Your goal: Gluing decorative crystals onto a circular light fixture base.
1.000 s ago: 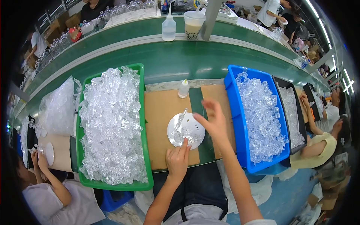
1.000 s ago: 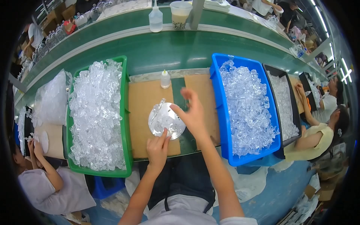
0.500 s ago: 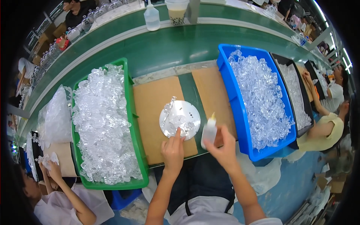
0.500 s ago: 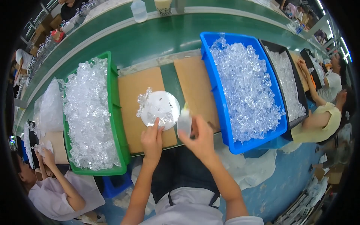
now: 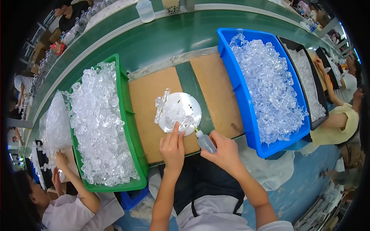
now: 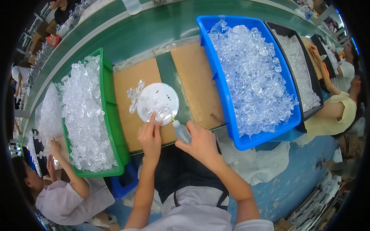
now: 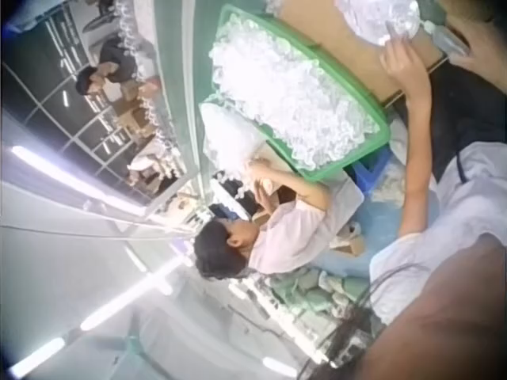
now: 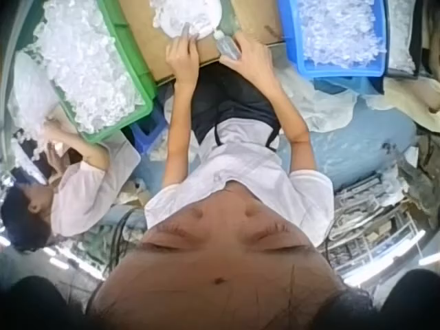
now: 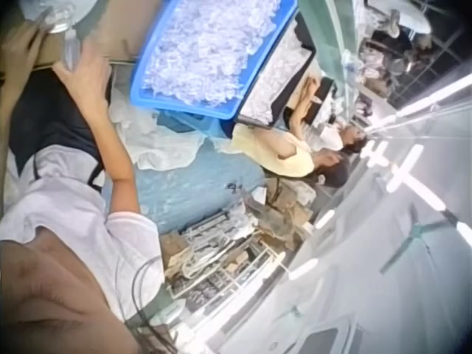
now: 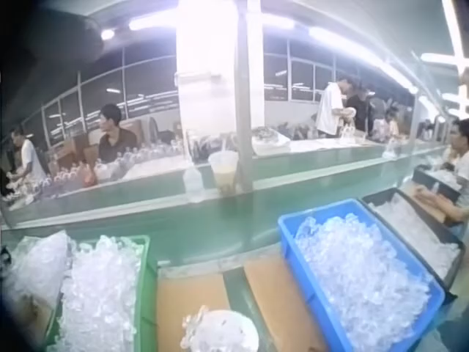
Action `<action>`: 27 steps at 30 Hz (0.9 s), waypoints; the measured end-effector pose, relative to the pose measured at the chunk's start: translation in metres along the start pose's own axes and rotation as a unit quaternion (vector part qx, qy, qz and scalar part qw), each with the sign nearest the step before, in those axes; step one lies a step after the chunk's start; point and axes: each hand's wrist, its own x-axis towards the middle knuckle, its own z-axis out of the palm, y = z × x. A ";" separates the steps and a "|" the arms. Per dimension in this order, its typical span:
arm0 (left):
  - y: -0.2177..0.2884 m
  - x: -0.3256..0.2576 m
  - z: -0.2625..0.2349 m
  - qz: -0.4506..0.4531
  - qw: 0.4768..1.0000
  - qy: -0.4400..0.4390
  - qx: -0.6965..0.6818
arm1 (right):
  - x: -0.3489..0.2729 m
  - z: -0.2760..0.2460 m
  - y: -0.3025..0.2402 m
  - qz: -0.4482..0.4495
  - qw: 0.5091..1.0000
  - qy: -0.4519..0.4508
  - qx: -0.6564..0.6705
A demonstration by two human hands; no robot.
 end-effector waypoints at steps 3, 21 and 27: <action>0.001 0.000 0.002 0.001 1.000 0.005 -0.001 | 0.002 0.004 0.001 -0.014 1.000 0.015 0.002; 0.003 0.002 -0.002 -0.031 0.999 -0.005 -0.025 | -0.003 0.006 -0.015 -0.015 1.000 -0.002 0.022; 0.002 0.002 -0.002 -0.038 0.999 -0.008 -0.032 | -0.005 0.010 -0.016 -0.016 0.999 -0.028 0.040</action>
